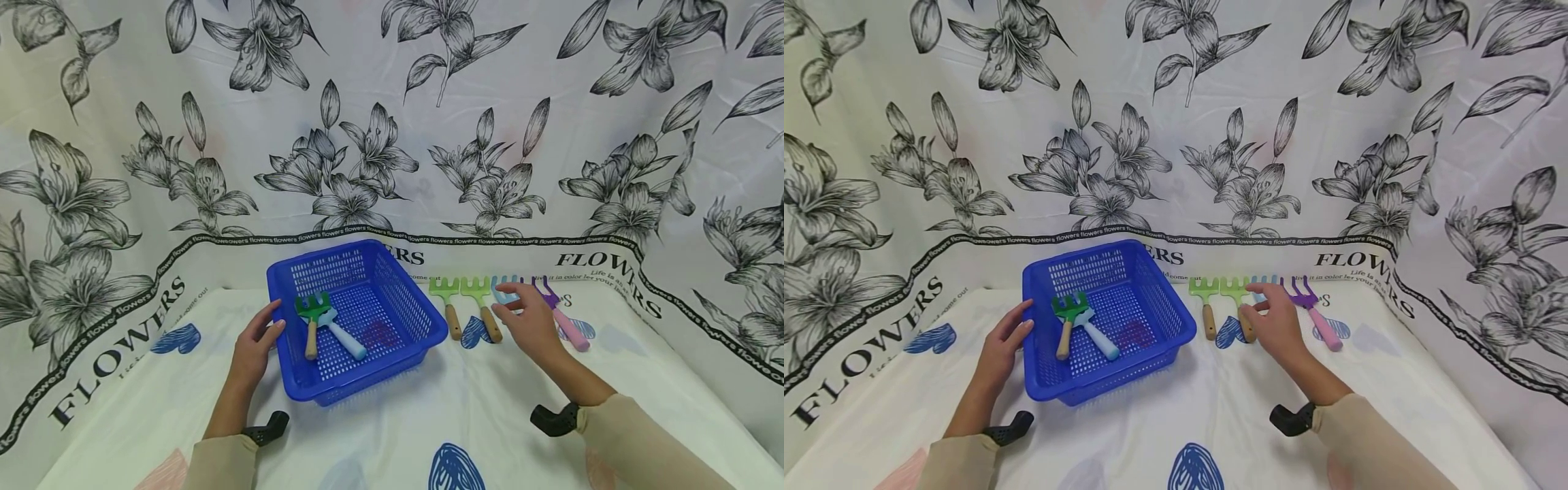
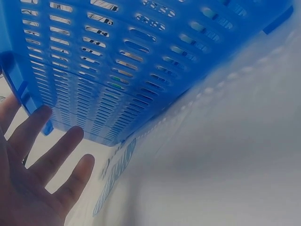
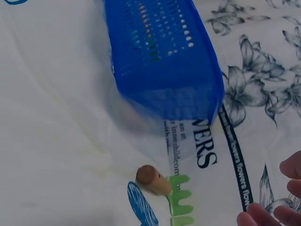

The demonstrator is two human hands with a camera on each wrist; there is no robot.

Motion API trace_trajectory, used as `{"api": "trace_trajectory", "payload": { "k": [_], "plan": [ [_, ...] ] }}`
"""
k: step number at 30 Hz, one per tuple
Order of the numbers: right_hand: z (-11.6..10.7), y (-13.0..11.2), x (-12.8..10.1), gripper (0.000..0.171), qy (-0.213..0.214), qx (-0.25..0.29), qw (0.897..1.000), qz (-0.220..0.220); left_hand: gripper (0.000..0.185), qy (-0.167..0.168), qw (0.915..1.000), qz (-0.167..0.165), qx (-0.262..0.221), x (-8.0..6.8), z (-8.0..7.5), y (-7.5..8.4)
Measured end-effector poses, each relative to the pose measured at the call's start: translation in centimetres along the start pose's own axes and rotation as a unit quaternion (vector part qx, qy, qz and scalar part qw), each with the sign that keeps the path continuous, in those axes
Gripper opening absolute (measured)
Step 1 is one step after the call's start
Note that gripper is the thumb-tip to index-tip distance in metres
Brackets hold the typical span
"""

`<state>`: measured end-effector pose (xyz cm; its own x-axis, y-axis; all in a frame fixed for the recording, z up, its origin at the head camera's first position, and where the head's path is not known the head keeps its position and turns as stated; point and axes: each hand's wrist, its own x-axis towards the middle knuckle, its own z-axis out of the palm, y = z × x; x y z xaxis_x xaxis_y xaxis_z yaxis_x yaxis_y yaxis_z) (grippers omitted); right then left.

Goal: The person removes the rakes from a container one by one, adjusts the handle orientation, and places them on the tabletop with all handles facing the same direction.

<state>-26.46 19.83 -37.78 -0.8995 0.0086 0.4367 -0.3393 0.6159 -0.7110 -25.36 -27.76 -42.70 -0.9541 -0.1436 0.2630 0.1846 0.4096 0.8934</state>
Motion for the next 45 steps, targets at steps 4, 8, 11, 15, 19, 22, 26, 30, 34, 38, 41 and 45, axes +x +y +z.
{"api": "trace_trajectory", "payload": {
  "k": [4, 8, 11, 15, 19, 22, 26, 30, 34, 38, 41, 45],
  "plan": [
    [1.0, -1.6, 0.1, 0.037, -0.018, 0.012, 1.000, -0.012, 0.057, 0.004, 1.0000, 0.001, 0.000, 0.0, 0.0, 0.0],
    [2.0, -2.9, 0.1, 0.040, -0.040, 0.036, 0.998, -0.029, 0.057, 0.006, 1.0000, -0.002, 0.003, 0.0, 0.0, 0.0],
    [2.6, -3.6, 0.0, 0.041, -0.056, 0.069, 0.995, -0.038, 0.058, 0.005, 1.0000, -0.003, 0.002, 0.0, -0.1, 0.1],
    [3.4, -4.4, -0.4, 0.041, -0.077, 0.134, 0.987, -0.041, 0.058, 0.004, 1.0000, 0.000, 0.000, 0.0, -0.1, 0.1],
    [4.0, -5.3, -0.5, 0.042, -0.096, 0.185, 0.977, -0.051, 0.058, 0.002, 1.0000, 0.000, -0.002, 0.1, 0.0, 0.3],
    [4.4, -6.0, -0.7, 0.042, -0.117, 0.211, 0.970, -0.041, 0.058, 0.000, 1.0000, -0.001, -0.001, 0.1, 0.0, 0.3],
    [5.0, -6.9, -0.9, 0.042, -0.134, 0.206, 0.969, -0.024, 0.058, 0.001, 1.0000, -0.008, 0.004, 0.1, 0.1, 0.1],
    [5.6, -7.6, -1.0, 0.044, -0.135, 0.189, 0.972, -0.038, 0.058, 0.003, 0.9999, -0.010, 0.008, 0.1, 0.1, -0.1],
    [6.6, -8.1, -0.9, 0.042, -0.144, 0.217, 0.964, -0.049, 0.058, 0.005, 0.9999, -0.009, 0.008, 0.2, 0.1, -0.3],
    [7.7, -9.0, -1.1, 0.041, -0.155, 0.230, 0.960, -0.041, 0.059, 0.008, 0.9999, -0.010, 0.009, 0.2, 0.0, -0.4],
    [8.6, -9.8, -1.3, 0.042, -0.160, 0.236, 0.958, -0.037, 0.059, 0.006, 0.9999, -0.009, 0.007, 0.2, 0.1, -0.5],
    [9.7, -10.4, -1.3, 0.042, -0.156, 0.243, 0.957, -0.034, 0.059, 0.004, 0.9999, -0.009, 0.010, 0.2, 0.2, -0.6]
  ]
}}
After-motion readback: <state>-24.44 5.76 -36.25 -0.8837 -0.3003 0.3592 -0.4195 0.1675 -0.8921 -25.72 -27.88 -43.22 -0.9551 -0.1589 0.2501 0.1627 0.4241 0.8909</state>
